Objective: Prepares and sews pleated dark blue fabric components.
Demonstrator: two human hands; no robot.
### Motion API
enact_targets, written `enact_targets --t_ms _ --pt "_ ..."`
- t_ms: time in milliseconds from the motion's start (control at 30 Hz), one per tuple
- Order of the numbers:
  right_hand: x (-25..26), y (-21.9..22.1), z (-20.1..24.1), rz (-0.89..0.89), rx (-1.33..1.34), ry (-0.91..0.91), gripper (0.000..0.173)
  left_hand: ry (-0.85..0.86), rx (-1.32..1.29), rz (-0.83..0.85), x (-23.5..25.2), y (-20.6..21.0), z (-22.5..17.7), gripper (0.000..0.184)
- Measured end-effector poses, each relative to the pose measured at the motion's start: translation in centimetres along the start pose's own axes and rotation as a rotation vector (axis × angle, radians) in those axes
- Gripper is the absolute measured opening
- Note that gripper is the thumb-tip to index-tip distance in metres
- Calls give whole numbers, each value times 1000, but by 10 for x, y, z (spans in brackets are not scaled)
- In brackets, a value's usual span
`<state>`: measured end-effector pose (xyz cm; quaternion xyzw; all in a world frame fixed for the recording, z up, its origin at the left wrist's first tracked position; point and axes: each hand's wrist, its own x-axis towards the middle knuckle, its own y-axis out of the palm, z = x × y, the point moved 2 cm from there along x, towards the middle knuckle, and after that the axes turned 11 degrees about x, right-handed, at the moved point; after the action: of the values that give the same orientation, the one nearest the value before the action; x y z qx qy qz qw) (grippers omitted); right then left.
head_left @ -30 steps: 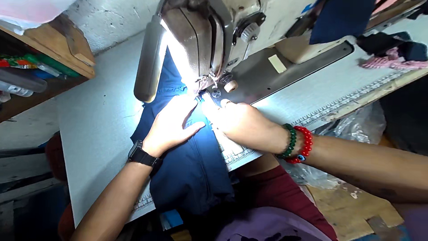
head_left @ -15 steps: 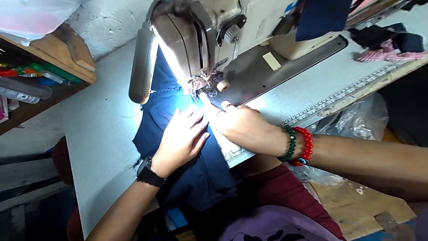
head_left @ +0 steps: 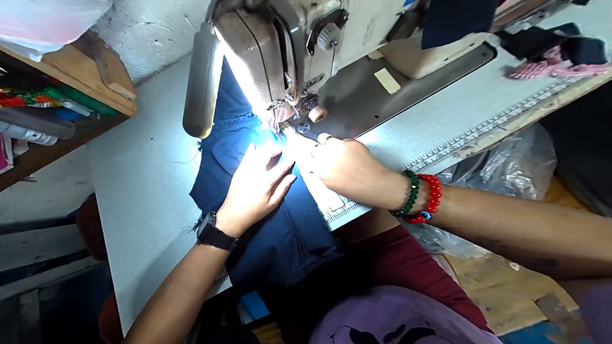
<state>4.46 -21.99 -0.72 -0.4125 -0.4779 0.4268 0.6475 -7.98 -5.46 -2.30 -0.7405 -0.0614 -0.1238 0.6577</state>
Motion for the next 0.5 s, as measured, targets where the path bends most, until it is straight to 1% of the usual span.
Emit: enact_targets --t_ms 67,133,200,300,400,500 --pt "0 -1 5 22 4 14 32 -1 -3 19 -2 -1 -1 36" --pt "3 -4 7 53 -8 35 26 3 -12 22 1 -2 2 36" --pt "6 -5 7 84 1 66 31 7 -19 24 5 -1 7 36" --pt "6 -4 3 29 74 68 32 9 -11 22 12 -3 14 36" --pt "-1 -6 -5 6 164 114 42 -18 -5 14 13 -4 18 37" --pt "-27 -18 -20 -77 240 166 38 -45 -15 2 13 -3 18 38"
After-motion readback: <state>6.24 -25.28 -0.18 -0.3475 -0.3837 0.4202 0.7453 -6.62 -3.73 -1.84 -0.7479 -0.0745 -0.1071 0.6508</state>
